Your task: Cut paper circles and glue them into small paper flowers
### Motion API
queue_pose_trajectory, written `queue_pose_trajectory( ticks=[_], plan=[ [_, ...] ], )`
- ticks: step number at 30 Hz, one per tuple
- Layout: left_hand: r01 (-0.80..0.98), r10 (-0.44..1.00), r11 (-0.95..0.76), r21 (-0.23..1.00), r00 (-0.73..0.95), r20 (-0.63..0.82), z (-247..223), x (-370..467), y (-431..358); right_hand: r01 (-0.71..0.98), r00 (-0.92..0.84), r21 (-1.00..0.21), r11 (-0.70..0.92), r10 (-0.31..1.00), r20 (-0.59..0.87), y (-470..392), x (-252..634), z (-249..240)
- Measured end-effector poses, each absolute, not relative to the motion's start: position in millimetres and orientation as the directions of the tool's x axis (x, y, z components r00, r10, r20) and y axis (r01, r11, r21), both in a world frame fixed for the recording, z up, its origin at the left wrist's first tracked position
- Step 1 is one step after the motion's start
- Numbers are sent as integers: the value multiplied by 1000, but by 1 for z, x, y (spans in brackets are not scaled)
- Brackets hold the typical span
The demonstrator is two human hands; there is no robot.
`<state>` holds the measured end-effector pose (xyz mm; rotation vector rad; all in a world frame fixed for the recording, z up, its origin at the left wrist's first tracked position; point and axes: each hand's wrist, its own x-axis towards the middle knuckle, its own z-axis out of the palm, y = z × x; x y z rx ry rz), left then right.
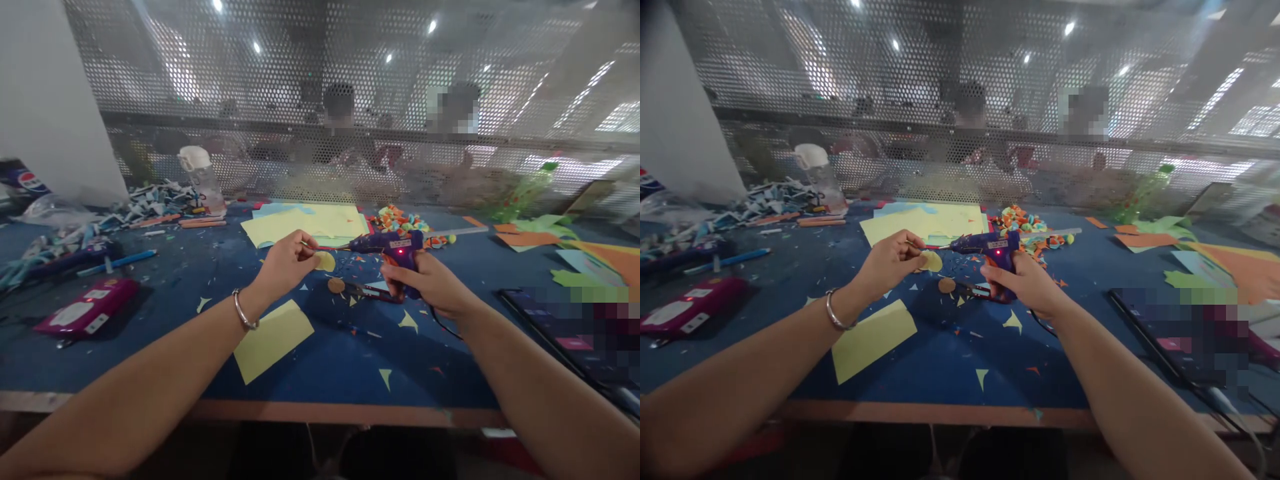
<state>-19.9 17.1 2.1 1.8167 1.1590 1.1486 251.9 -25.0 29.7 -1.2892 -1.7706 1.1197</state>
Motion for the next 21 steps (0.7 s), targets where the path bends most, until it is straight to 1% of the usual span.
queue_pose_trajectory(
  ticks=[4,8,11,16,21],
  plan=[
    [287,926,-350,891,247,284,-7,-21,18,523,-298,-834,178,955,17,-21,251,22],
    [259,946,-296,919,215,244,-7,-20,18,584,-322,-780,227,946,34,-19,247,16],
    [265,945,-306,914,203,257,-6,-19,15,637,-338,-716,287,938,76,-20,245,13],
    [353,929,-362,863,208,305,-5,-16,9,712,-364,-574,404,912,190,-24,242,11],
    [382,916,-396,835,224,332,-5,-17,6,771,-392,-431,469,883,260,-26,242,9]
  ],
)
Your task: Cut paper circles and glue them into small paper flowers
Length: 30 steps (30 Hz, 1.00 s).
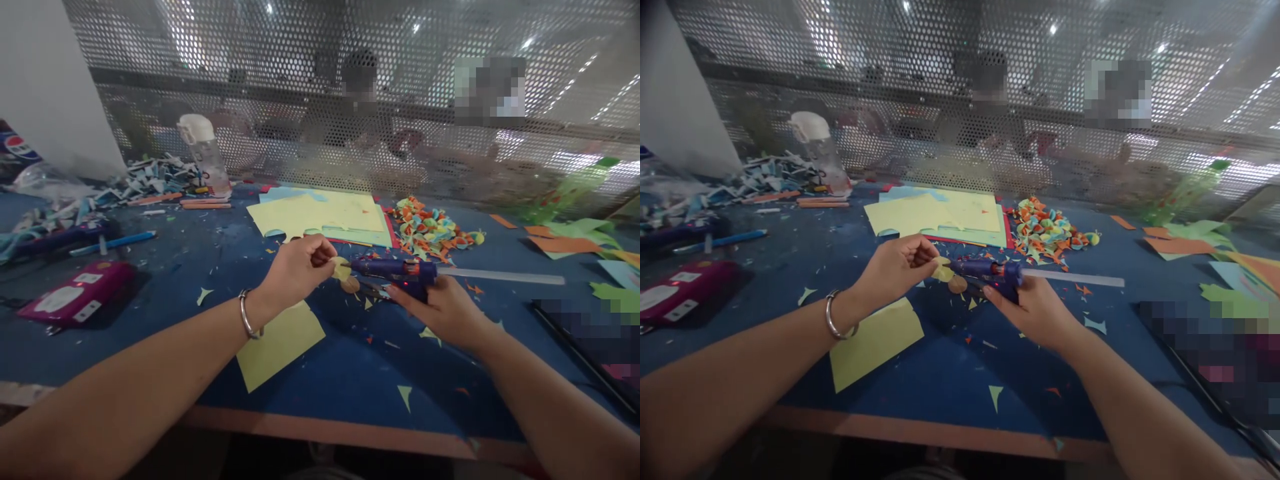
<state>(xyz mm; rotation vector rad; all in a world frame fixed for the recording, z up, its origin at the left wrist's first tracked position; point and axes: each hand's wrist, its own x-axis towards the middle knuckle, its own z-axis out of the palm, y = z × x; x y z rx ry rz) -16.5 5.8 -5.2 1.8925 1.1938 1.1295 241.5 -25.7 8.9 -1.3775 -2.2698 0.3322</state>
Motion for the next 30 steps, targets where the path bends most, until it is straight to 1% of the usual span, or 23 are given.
queue_pose_trajectory(
  ticks=[3,8,15,20,26,30],
  plan=[
    [408,901,-431,805,239,361,-4,-18,4,791,-405,-369,488,870,282,-25,242,7],
    [415,898,-438,797,246,365,0,-17,2,823,-389,-322,468,877,282,-25,241,6],
    [383,892,-447,808,263,369,-2,-17,2,844,-394,-289,452,887,240,-25,241,4],
    [381,885,-459,803,273,376,-1,-18,3,858,-390,-249,449,885,252,-25,243,2],
    [367,880,-465,806,295,373,-3,-19,3,850,-406,-239,469,873,268,-24,243,2],
    [370,878,-467,803,299,373,-3,-19,4,856,-407,-211,472,866,289,-24,243,3]
  ],
)
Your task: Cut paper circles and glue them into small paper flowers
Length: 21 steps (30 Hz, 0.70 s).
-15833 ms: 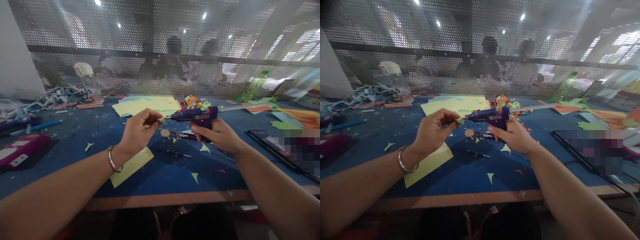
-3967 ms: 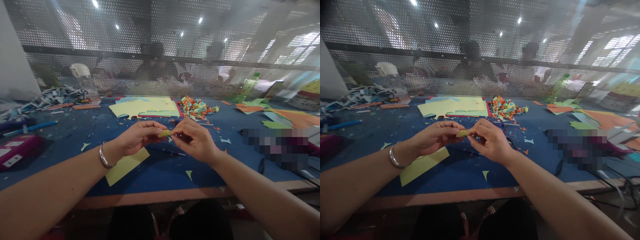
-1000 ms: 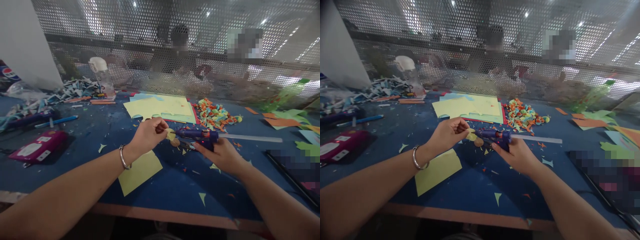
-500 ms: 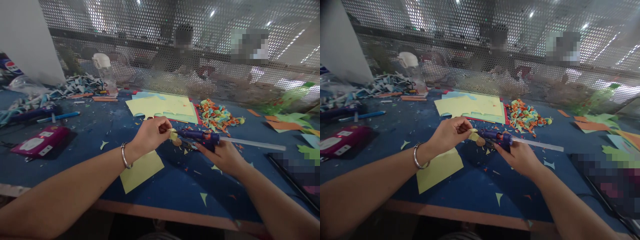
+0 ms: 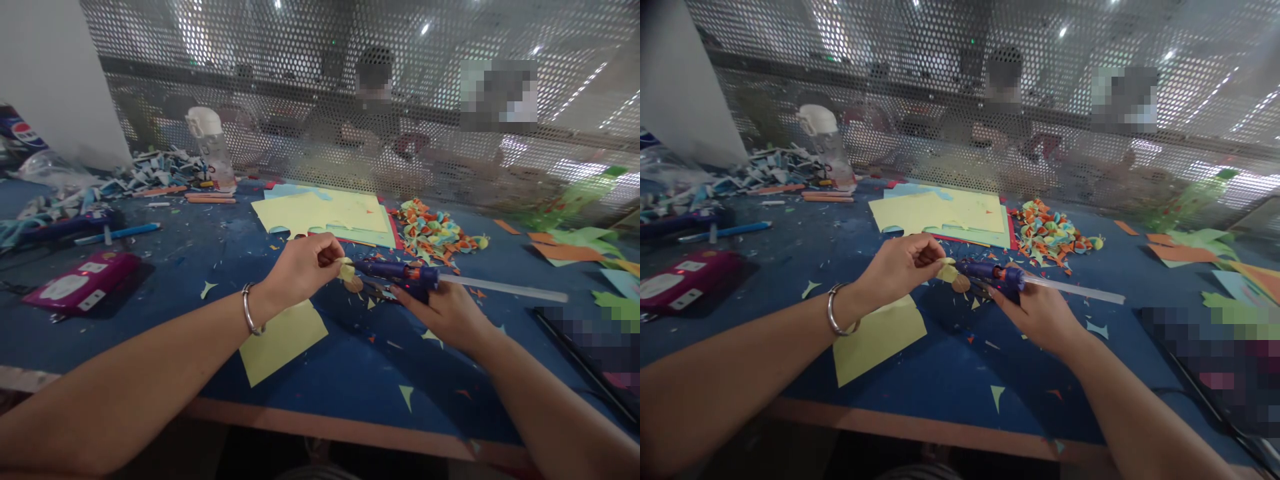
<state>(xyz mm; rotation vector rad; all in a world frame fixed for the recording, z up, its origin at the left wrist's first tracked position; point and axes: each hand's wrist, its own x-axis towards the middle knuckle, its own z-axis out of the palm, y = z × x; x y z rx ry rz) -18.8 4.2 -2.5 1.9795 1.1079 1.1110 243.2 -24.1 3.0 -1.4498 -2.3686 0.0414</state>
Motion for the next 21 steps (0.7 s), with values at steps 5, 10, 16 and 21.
queue_pose_trajectory(
  ticks=[5,10,16,21],
  plan=[
    [393,876,-471,790,313,367,-1,-19,4,851,-428,-150,503,831,356,-25,244,2],
    [405,880,-462,789,318,352,-1,-20,5,836,-460,-114,537,798,390,-24,246,0],
    [407,884,-453,793,318,342,1,-20,5,833,-508,-31,552,787,350,-22,249,0],
    [415,881,-460,785,323,346,0,-20,5,846,-480,-52,531,800,359,-21,252,-2]
  ],
)
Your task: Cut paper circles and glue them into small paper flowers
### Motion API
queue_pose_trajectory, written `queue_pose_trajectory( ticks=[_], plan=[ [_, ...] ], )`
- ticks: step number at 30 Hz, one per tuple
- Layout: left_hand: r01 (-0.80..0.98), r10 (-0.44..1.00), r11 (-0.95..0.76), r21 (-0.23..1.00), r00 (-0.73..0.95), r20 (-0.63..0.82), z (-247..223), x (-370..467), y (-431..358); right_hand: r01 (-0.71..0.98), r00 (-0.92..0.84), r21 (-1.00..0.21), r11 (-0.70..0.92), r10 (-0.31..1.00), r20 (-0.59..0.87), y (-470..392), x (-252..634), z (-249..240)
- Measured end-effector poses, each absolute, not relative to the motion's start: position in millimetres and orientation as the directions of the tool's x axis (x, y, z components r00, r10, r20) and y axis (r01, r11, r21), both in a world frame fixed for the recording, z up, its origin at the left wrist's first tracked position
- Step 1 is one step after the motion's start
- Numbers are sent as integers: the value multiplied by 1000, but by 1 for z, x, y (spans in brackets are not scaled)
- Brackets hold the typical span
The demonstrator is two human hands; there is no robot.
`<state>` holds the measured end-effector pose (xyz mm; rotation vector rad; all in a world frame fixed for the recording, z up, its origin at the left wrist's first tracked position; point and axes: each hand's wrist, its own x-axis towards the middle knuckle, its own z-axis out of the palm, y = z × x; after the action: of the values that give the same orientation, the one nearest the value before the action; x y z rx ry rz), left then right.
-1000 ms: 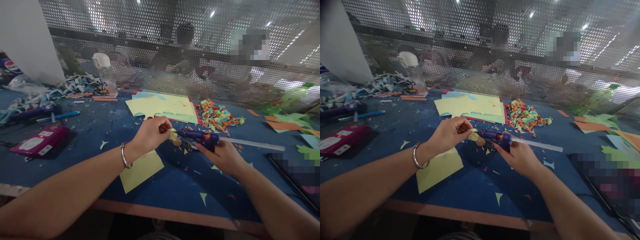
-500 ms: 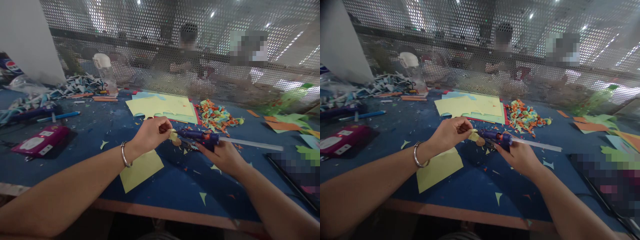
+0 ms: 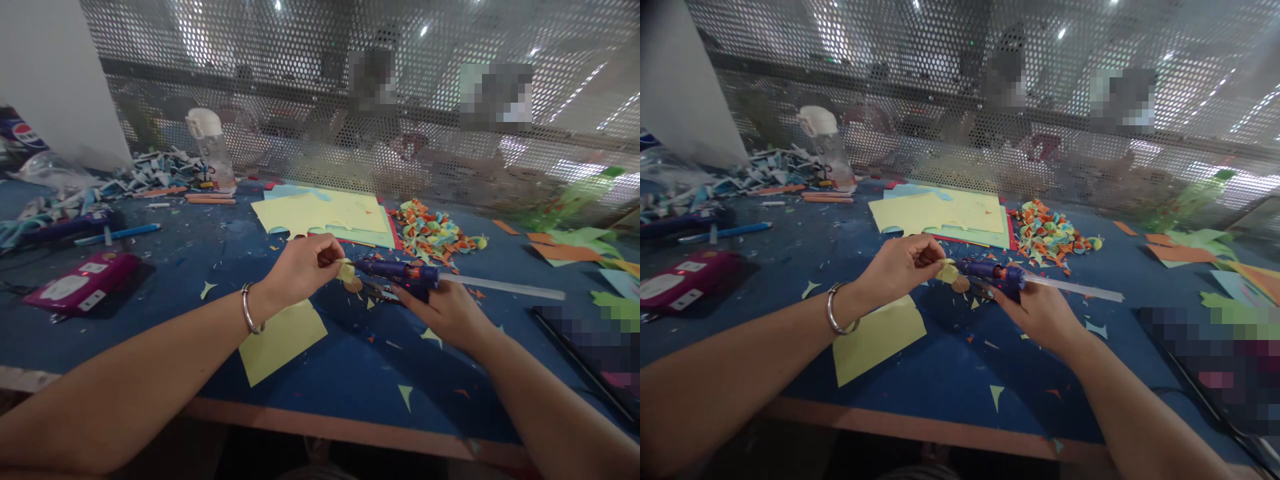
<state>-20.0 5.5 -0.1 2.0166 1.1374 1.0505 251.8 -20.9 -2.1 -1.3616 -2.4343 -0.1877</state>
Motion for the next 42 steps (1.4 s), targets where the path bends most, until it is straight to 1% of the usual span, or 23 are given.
queue_pose_trajectory(
  ticks=[4,9,17,21,24,26,29,31,33,35,38,42],
  plan=[
    [415,878,-467,781,324,353,-1,-20,6,848,-457,-109,518,820,344,-22,253,-3],
    [398,874,-471,787,328,358,-1,-20,6,855,-450,-112,506,831,327,-22,253,-3],
    [383,872,-471,795,336,355,0,-20,6,863,-417,-149,482,848,328,-23,248,3],
    [383,869,-474,793,345,353,2,-20,5,869,-388,-194,455,871,302,-23,246,6],
    [372,867,-479,795,343,362,1,-20,5,869,-350,-250,426,888,297,-21,246,9],
    [349,874,-466,813,324,362,1,-20,5,879,-288,-307,365,919,268,-19,248,10],
    [296,908,-383,875,297,296,0,-18,6,868,-168,-451,209,977,131,-13,253,11],
    [244,928,-308,920,290,234,-2,-17,7,799,-89,-595,88,996,28,-9,257,9],
    [187,945,-239,953,272,184,-3,-16,8,689,-24,-724,-24,998,-56,-5,262,7],
    [133,960,-173,976,245,137,-3,-15,8,586,7,-804,-100,993,-118,-2,267,4],
    [48,972,-78,996,224,65,-2,-14,7,527,16,-834,-164,983,-183,2,274,1],
    [-85,975,39,996,219,-20,1,-14,4,594,70,-780,-196,979,-192,6,282,-3]
  ],
)
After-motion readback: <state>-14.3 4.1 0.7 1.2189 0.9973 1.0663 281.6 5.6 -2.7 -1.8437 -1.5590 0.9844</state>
